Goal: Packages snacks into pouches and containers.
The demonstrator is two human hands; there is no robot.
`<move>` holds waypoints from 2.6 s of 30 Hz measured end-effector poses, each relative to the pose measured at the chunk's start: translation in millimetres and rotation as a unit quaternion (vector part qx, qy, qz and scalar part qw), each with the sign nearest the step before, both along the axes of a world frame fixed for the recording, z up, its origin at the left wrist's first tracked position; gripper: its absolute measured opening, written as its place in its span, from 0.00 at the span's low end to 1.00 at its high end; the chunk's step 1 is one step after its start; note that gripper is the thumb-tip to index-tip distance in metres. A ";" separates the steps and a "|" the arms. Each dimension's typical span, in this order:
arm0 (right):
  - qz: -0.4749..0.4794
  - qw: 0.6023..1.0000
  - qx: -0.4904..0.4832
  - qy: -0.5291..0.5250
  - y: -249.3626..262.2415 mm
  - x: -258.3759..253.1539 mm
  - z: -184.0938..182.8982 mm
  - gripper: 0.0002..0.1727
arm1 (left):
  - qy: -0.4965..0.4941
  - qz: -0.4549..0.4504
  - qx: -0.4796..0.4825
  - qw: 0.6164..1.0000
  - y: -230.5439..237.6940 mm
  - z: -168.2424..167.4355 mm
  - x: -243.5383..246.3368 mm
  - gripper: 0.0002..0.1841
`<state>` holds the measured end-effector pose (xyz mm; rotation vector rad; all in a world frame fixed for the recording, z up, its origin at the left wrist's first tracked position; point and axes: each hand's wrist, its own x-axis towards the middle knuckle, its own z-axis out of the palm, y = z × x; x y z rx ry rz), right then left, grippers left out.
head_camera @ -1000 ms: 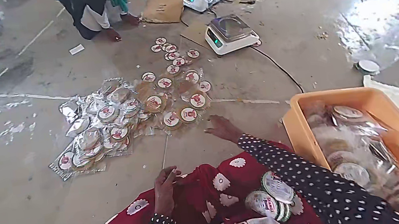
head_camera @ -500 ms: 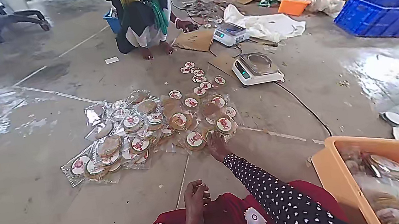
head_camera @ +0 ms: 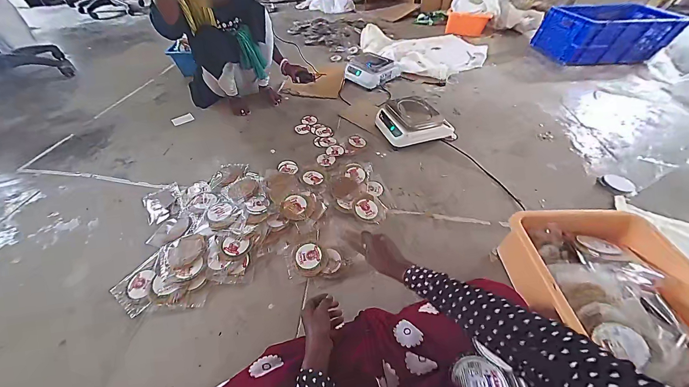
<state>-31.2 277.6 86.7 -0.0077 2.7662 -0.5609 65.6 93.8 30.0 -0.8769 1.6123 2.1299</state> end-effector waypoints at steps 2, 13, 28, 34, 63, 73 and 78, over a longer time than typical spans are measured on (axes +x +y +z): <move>-0.091 0.982 -0.161 0.026 15.0 5.8 30.9 0.18 | 0.006 0.014 0.003 1.000 -0.9 1.7 0.6 0.15; -0.210 0.731 -0.646 -0.058 60.1 161.8 100.7 0.10 | 0.134 -0.069 0.039 0.988 8.8 30.5 47.2 0.12; -0.060 0.915 -0.374 0.140 97.6 229.6 68.7 0.09 | 0.139 0.002 0.277 0.951 33.5 73.1 122.9 0.14; -0.178 0.969 -0.159 0.064 200.1 231.7 37.4 0.18 | 0.109 -0.024 0.162 0.980 29.5 70.7 124.0 0.13; -0.214 0.850 -0.481 0.007 168.8 232.8 63.3 0.03 | 0.073 -0.092 0.186 0.976 57.4 77.8 134.0 0.14; -0.120 0.846 -0.516 -0.056 127.2 225.1 63.9 0.07 | 0.085 -0.126 0.219 0.964 60.5 78.8 135.4 0.14; -0.083 0.861 -0.498 -0.053 120.9 226.9 69.8 0.10 | 0.078 -0.107 0.215 0.968 63.0 83.2 137.4 0.13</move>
